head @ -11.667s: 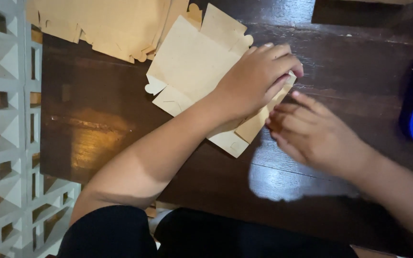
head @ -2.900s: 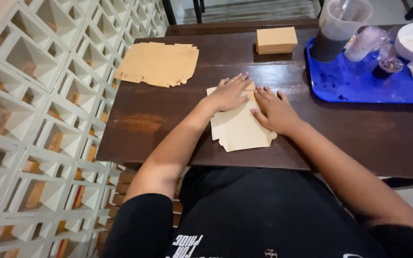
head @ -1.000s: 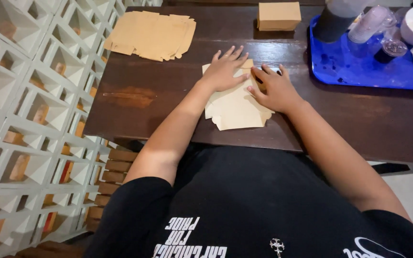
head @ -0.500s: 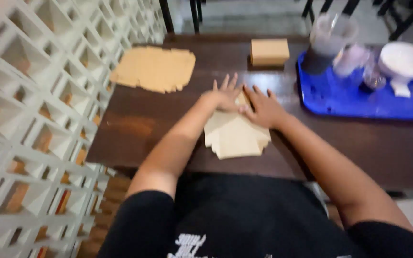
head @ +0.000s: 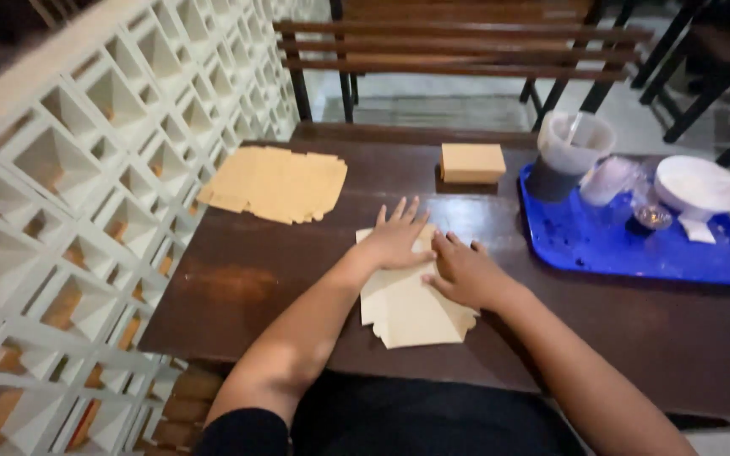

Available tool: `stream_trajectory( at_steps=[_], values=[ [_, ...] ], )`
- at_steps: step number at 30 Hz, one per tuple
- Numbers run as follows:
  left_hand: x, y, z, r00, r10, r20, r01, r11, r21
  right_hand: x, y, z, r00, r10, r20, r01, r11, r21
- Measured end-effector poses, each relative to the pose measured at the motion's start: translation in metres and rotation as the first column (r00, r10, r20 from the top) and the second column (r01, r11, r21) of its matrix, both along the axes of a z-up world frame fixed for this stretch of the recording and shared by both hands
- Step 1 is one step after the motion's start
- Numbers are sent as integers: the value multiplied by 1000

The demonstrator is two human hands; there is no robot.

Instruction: The person assembles flat cardboard pieces into small boxes on a wooden table. They fold the cardboard along pre-cut lines and use a small tool to press the edges and secure the shape. The person handles multiple cardboard pieces, stacking them as they work.

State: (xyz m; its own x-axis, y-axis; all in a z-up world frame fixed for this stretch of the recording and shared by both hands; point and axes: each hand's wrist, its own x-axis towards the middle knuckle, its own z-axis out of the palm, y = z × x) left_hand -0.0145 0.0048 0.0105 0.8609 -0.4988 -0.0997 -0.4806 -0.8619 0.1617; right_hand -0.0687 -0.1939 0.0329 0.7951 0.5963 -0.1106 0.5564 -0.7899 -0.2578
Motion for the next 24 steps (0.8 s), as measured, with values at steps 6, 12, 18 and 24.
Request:
stream_trajectory(
  at_steps=[6, 12, 18, 24],
  values=[
    [-5, -2, 9, 1000, 23, 4, -23, 999, -31, -9, 3, 16, 1000, -21, -20, 20, 998, -56],
    [-5, -5, 7, 998, 55, 7, -55, 999, 4, 17, -2, -7, 1000, 16, 15, -16, 1000, 6],
    [-4, -1, 8, 999, 34, -1, -34, 999, -10, 6, -4, 8, 999, 46, 9, -46, 999, -15],
    [-4, -2, 7, 999, 51, 4, -50, 999, -16, 1, -13, 4, 995, 46, 87, -46, 999, 2]
  ],
)
